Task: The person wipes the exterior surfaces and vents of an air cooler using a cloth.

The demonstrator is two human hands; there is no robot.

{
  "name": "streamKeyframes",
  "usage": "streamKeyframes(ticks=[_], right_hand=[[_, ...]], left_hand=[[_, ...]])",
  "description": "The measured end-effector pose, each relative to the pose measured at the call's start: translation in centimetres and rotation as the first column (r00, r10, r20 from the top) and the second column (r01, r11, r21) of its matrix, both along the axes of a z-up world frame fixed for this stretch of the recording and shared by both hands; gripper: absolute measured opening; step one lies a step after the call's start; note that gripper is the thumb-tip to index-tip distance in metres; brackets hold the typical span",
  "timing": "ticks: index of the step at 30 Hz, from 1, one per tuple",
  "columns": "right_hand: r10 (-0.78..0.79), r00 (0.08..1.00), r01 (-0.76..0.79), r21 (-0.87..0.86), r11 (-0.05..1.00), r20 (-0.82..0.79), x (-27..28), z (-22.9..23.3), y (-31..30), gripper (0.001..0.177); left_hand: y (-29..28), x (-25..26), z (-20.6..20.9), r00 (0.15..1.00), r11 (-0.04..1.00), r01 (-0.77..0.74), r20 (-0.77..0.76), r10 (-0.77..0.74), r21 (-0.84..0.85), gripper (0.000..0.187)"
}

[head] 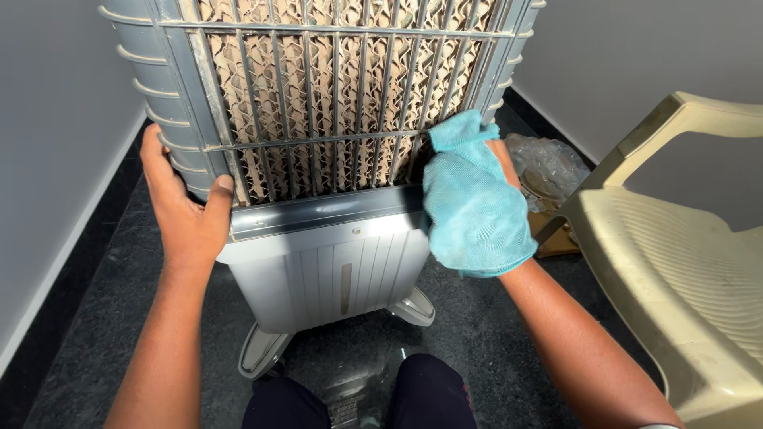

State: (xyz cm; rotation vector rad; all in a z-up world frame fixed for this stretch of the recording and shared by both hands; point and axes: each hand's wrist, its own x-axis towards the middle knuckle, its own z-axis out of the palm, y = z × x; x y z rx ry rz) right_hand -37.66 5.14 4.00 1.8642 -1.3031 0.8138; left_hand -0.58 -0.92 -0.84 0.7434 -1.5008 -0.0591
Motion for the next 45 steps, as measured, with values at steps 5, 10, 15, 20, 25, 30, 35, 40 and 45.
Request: streamKeyframes(ticks=[5,10,15,20,25,30,35,40,45], right_hand=[[0.09,0.983,-0.085,-0.041,0.996,0.159,-1.1,2.1,0.8,0.027],[-0.234,0.876,0.132,-0.258,0.957,-0.422,-3.7,9.0,1.7,0.053],[-0.375,0.681,0.446,-0.049,0.893,-0.629,-4.5,8.2,1.7,0.07],[-0.415,0.492,0.323,-0.283,0.903,-0.765,-5.5,12.8,3.5,0.053],[-0.472,0.493,0.309,-0.36,0.88,-0.731,-4.1,12.9,4.7,0.046],[-0.473,0.376,0.559,-0.213,0.802,-0.796,-5.7,14.2,2.8,0.017],[-0.53,0.497,0.614,-0.154,0.774,-0.687,-7.6,8.4,-0.2,0.063],[-0.322,0.867,0.319,-0.074,0.945,-0.38,-5.9,1.1,-0.2,0.028],[-0.408,0.903,0.416,0.04,0.908,-0.137,-5.6,3.1,-2.8,0.018]], left_hand=[[0.2,-0.2,0.5,1.0,1.0,0.022,-0.007,-0.022,0.005,0.075],[0.0,-0.1,0.4,1.0,1.0,0.011,-0.004,-0.011,-0.013,0.075],[-0.1,0.0,0.0,0.999,0.998,0.048,-0.004,-0.048,-0.03,0.073],[0.1,-0.2,0.2,0.999,0.998,0.044,-0.017,-0.044,0.043,0.08],[-0.1,-0.1,0.0,1.0,0.999,0.016,-0.009,-0.016,0.034,0.079],[-0.1,0.8,0.7,1.0,0.999,0.01,0.011,-0.01,-0.041,0.083],[0.4,0.4,0.7,1.0,1.0,0.002,0.009,-0.002,0.015,0.082],[0.6,0.3,0.8,0.997,0.997,0.068,-0.033,-0.067,0.026,0.08],[0.4,-0.1,0.7,1.0,0.999,0.011,-0.021,-0.01,0.038,0.077]])
